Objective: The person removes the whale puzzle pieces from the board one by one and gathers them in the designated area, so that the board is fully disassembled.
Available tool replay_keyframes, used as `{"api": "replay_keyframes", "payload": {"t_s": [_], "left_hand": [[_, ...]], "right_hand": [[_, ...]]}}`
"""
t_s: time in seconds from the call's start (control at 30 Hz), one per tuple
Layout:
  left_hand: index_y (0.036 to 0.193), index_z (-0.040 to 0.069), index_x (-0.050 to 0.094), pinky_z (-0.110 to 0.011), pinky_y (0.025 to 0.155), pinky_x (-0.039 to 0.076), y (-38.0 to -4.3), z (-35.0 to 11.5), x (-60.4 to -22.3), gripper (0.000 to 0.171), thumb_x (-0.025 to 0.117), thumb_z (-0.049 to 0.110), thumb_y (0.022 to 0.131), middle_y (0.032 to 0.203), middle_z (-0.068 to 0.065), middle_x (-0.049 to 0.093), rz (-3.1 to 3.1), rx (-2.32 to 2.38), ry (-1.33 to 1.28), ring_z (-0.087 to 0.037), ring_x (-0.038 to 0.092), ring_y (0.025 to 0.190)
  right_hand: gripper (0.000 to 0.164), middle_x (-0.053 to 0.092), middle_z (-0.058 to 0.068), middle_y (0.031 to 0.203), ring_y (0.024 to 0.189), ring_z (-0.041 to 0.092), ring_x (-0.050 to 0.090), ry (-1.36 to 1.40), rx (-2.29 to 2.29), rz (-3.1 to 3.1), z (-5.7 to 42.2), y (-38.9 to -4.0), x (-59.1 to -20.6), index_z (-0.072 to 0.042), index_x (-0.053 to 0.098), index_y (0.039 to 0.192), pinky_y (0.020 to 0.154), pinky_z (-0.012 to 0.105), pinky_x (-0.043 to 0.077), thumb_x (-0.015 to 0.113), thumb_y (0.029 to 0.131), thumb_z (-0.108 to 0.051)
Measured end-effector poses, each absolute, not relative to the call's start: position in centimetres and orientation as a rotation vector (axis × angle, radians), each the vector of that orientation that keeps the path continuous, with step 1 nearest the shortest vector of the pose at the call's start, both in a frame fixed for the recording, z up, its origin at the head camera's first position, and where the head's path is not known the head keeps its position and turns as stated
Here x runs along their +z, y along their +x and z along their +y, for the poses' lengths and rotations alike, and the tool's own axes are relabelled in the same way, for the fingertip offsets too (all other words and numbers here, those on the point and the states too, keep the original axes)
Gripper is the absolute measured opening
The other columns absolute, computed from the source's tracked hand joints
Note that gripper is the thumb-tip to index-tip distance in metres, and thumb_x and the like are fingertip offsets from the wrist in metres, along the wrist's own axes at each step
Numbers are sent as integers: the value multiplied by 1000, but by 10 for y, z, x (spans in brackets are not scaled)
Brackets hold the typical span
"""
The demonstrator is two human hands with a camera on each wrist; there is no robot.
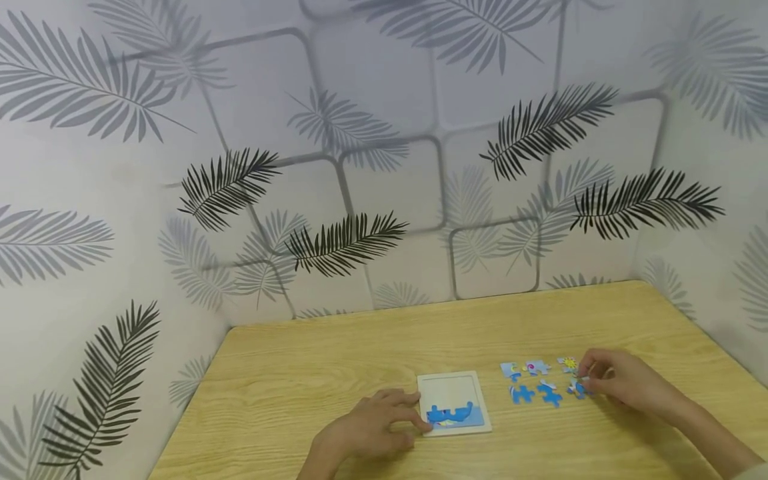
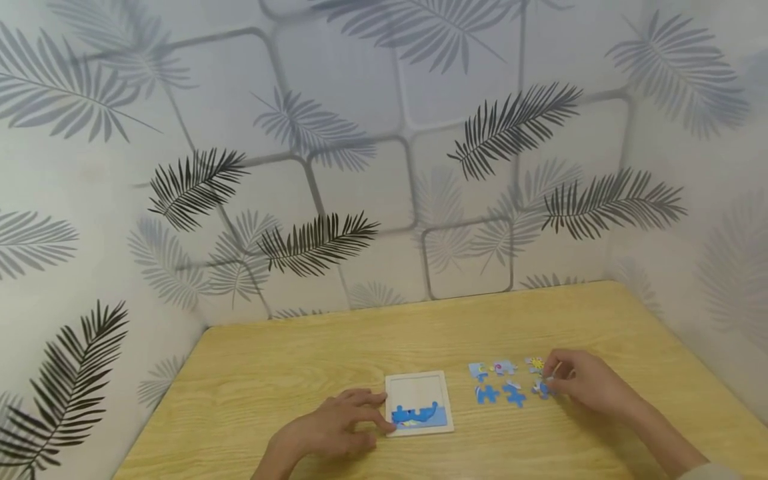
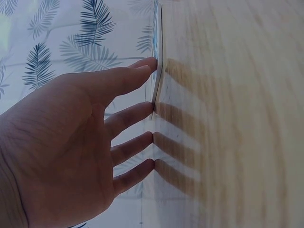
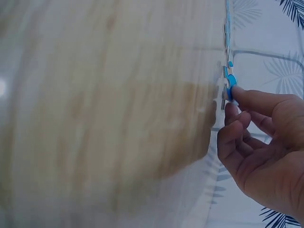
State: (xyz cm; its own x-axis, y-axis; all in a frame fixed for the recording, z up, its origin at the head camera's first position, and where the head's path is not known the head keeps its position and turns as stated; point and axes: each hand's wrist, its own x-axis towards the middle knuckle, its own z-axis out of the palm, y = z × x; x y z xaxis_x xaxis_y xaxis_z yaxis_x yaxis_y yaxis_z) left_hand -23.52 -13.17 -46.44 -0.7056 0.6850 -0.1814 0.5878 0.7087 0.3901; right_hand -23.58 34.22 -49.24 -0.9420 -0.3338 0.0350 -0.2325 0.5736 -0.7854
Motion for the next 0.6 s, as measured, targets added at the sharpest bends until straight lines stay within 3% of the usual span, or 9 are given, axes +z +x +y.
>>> {"api": "replay_keyframes", "payload": {"t_s": [0.33,0.6], "left_hand": [[126,43,72,-63,117,33,-234,-133,-465,28,64,36,100,161,9,45,2613,459,998,-23,35,152],[125,43,72,-64,117,33,-233,-131,-463,27,65,35,100,162,8,45,2617,450,1002,-25,35,152]], "right_hand": [[14,65,-1,82,65,4,56,-469,-1096,2897,333,-236,-491,-11,65,94,57,24,48,78,90,-9],[12,64,-3,87,57,1,46,-678,-1168,2921,285,-237,-479,-11,67,100,48,23,44,76,93,-8]]}}
